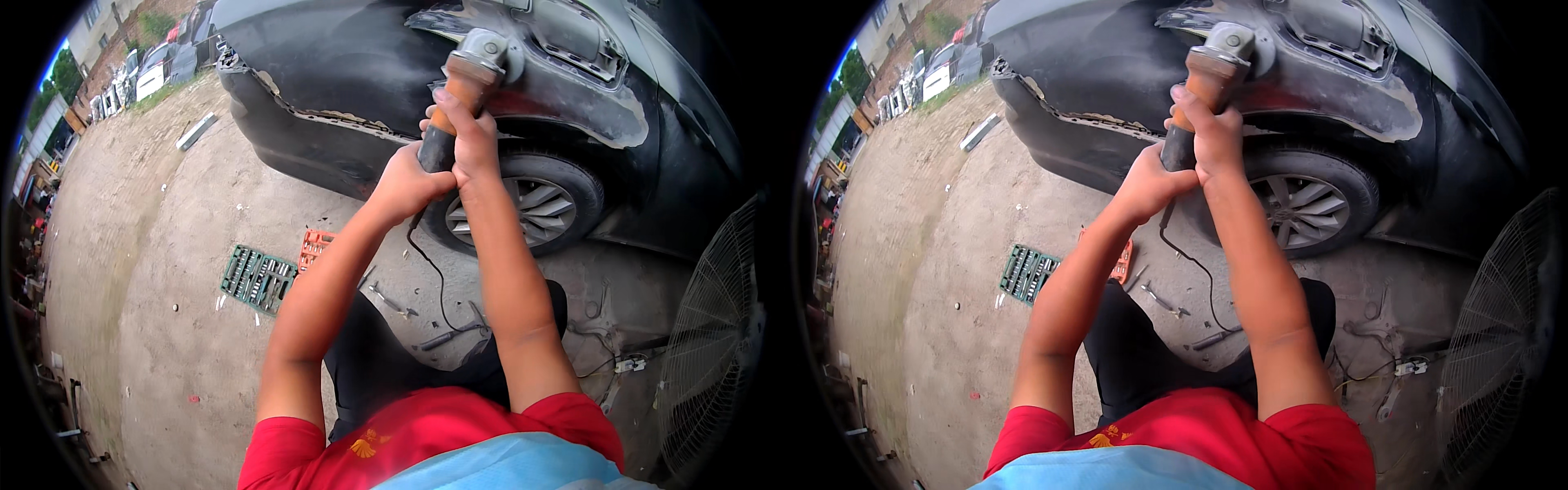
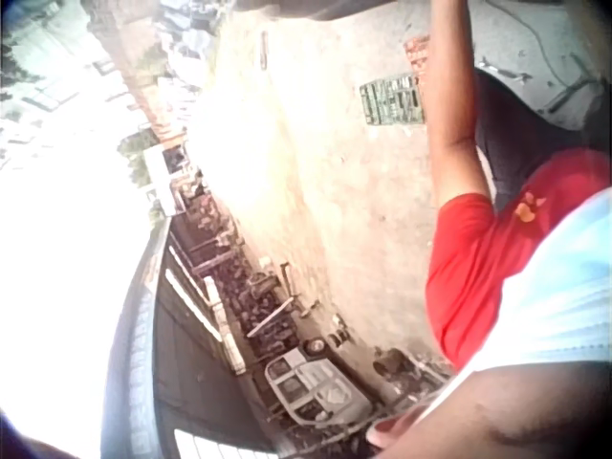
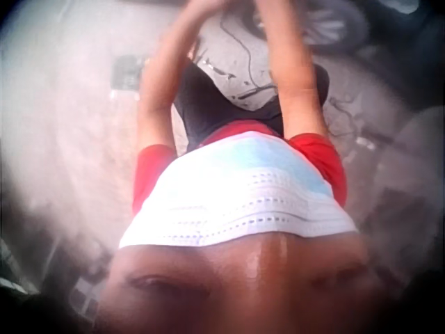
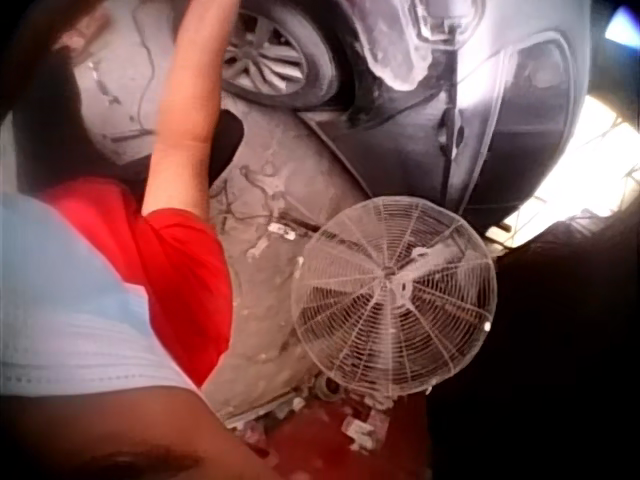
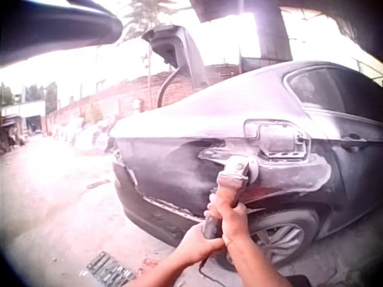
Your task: The person uses an angle grinder to sand and smooth the surface of a car's front fender and wheel arch. They move the grinder across the damaged area, removing paint and smoothing the metal, while occasionally pausing to wipe the surface with their hand.
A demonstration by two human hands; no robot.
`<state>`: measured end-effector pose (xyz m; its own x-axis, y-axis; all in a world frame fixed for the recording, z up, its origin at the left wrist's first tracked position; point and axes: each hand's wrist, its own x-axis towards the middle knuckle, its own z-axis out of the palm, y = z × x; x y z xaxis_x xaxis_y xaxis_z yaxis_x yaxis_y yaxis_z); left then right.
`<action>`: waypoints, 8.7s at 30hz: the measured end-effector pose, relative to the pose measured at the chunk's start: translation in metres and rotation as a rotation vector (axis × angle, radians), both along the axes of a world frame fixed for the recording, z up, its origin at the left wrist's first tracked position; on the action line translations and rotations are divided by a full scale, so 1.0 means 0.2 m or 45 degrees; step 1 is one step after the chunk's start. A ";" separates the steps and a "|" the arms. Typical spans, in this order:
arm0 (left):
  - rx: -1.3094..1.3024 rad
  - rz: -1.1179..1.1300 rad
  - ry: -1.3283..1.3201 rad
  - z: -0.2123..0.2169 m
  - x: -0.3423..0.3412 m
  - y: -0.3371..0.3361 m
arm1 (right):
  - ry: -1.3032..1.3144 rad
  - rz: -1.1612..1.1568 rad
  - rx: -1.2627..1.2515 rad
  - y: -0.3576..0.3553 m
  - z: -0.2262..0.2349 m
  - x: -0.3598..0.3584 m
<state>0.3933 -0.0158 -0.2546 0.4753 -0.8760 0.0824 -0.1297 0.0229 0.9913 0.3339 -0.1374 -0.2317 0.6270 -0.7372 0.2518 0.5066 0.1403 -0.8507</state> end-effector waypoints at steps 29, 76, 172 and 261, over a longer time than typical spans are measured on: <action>-0.858 -0.007 0.350 -0.28 -0.35 -0.30 | 0.361 0.134 -0.115 -0.17 0.07 -0.33; -0.798 -0.206 0.442 -0.31 -0.29 -0.33 | 0.485 -0.014 -0.256 -0.15 0.12 -0.27; -0.680 -0.227 0.342 -0.42 -0.23 -0.33 | 0.451 -0.230 -0.327 -0.08 -0.02 -0.26; -0.400 -0.094 0.257 -0.02 0.02 -0.09 | 0.066 0.065 -0.081 -0.05 0.13 0.04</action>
